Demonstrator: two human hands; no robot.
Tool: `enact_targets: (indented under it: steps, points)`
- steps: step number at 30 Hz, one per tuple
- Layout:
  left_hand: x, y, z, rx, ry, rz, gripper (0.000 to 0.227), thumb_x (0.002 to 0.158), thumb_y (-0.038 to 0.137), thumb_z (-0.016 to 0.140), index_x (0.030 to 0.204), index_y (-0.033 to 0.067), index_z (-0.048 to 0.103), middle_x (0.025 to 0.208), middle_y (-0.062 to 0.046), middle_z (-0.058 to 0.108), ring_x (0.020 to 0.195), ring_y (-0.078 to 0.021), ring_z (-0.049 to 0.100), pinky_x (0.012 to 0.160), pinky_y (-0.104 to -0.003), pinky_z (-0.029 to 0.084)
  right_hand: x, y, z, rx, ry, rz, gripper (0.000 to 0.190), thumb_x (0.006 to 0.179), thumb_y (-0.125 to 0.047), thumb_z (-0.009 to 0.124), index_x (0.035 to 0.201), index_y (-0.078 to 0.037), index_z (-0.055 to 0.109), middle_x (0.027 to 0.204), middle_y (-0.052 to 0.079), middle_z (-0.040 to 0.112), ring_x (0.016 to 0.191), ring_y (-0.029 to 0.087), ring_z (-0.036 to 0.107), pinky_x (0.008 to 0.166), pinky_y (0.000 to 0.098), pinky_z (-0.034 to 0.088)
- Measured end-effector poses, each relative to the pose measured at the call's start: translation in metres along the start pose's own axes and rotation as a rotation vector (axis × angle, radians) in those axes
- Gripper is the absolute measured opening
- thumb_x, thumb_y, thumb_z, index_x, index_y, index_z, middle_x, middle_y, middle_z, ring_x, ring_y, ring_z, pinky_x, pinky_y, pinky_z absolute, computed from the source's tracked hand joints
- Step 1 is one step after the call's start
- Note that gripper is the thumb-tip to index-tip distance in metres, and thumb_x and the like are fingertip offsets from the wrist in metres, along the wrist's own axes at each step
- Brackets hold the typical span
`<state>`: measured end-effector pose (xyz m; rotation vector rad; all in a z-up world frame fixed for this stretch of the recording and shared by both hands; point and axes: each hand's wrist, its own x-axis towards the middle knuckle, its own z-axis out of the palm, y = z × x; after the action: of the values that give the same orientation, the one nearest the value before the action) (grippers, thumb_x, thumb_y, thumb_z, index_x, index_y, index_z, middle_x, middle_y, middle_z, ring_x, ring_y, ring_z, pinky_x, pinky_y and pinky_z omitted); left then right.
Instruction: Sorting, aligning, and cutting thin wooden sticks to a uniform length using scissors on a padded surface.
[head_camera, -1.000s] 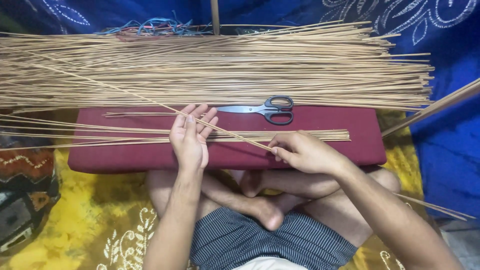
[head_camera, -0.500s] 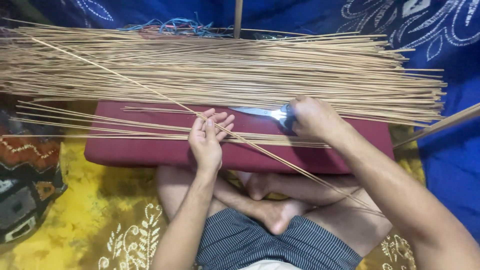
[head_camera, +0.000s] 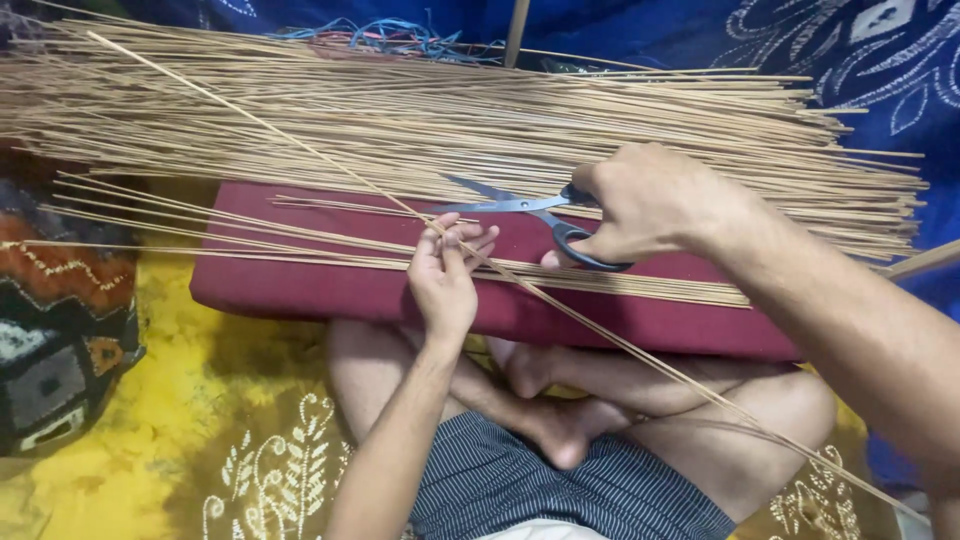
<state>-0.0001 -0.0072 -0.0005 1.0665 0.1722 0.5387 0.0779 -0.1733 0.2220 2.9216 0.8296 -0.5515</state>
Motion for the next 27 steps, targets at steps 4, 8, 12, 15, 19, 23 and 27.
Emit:
enact_targets:
  steps: [4, 8, 12, 15, 19, 23, 27]
  points:
    - [-0.003, 0.015, 0.007, 0.036, 0.018, -0.011, 0.027, 0.110, 0.003, 0.035, 0.128, -0.0083, 0.052, 0.104, -0.032, 0.073, 0.097, -0.0433, 0.076, 0.081, -0.047, 0.068, 0.015, -0.031, -0.011, -0.115, -0.028, -0.043, 0.050, 0.071, -0.054, 0.081, 0.090, -0.008, 0.078, 0.080, 0.024, 0.075, 0.090, 0.045, 0.076, 0.078, 0.0535, 0.060]
    - [-0.004, 0.014, 0.009, 0.087, 0.008, -0.008, 0.023, 0.109, 0.001, 0.037, 0.117, -0.0072, 0.057, 0.100, -0.029, 0.075, 0.094, -0.0400, 0.078, 0.079, -0.048, 0.068, 0.045, -0.032, -0.002, -0.250, 0.024, -0.094, 0.047, 0.066, -0.055, 0.080, 0.084, -0.012, 0.080, 0.073, 0.020, 0.074, 0.081, 0.041, 0.077, 0.069, 0.0495, 0.062]
    - [-0.005, 0.023, 0.012, 0.122, 0.020, -0.005, 0.022, 0.108, -0.001, 0.039, 0.115, -0.0078, 0.058, 0.099, -0.030, 0.075, 0.093, -0.0388, 0.078, 0.078, -0.048, 0.069, 0.065, -0.036, 0.003, -0.344, 0.036, -0.164, 0.049, 0.063, -0.059, 0.082, 0.082, -0.014, 0.080, 0.069, 0.018, 0.072, 0.073, 0.039, 0.077, 0.062, 0.0495, 0.062]
    - [-0.005, 0.020, 0.013, 0.130, 0.046, 0.005, 0.020, 0.107, -0.001, 0.042, 0.111, -0.0077, 0.061, 0.098, -0.029, 0.075, 0.091, -0.0357, 0.078, 0.076, -0.044, 0.070, 0.063, -0.056, -0.007, -0.347, 0.005, -0.153, 0.042, 0.065, -0.051, 0.084, 0.077, -0.011, 0.080, 0.062, 0.015, 0.071, 0.065, 0.034, 0.076, 0.056, 0.0420, 0.061]
    - [-0.007, 0.023, 0.015, 0.310, 0.050, 0.047, 0.019, 0.104, 0.000, 0.049, 0.109, -0.0043, 0.067, 0.093, -0.026, 0.077, 0.087, -0.0324, 0.078, 0.065, -0.041, 0.069, 0.063, -0.065, -0.019, -0.432, -0.017, -0.202, 0.043, 0.063, -0.055, 0.080, 0.077, -0.014, 0.080, 0.062, 0.013, 0.072, 0.064, 0.032, 0.076, 0.052, 0.0402, 0.059]
    - [-0.007, 0.019, 0.010, 0.396, 0.051, 0.064, 0.018, 0.103, 0.005, 0.054, 0.108, -0.0007, 0.070, 0.090, -0.024, 0.077, 0.083, -0.0298, 0.078, 0.060, -0.041, 0.069, 0.064, -0.076, -0.025, -0.518, -0.047, -0.190, 0.038, 0.066, -0.050, 0.079, 0.072, -0.013, 0.080, 0.058, 0.010, 0.072, 0.058, 0.027, 0.074, 0.047, 0.0350, 0.058]
    - [-0.005, 0.026, 0.015, 0.218, 0.046, 0.018, 0.021, 0.105, 0.003, 0.048, 0.107, -0.0060, 0.066, 0.088, -0.026, 0.076, 0.077, -0.0290, 0.078, 0.067, -0.038, 0.068, 0.068, -0.082, -0.030, -0.529, -0.113, -0.184, 0.031, 0.069, -0.043, 0.077, 0.073, -0.012, 0.079, 0.061, 0.010, 0.072, 0.057, 0.026, 0.072, 0.047, 0.0365, 0.058]
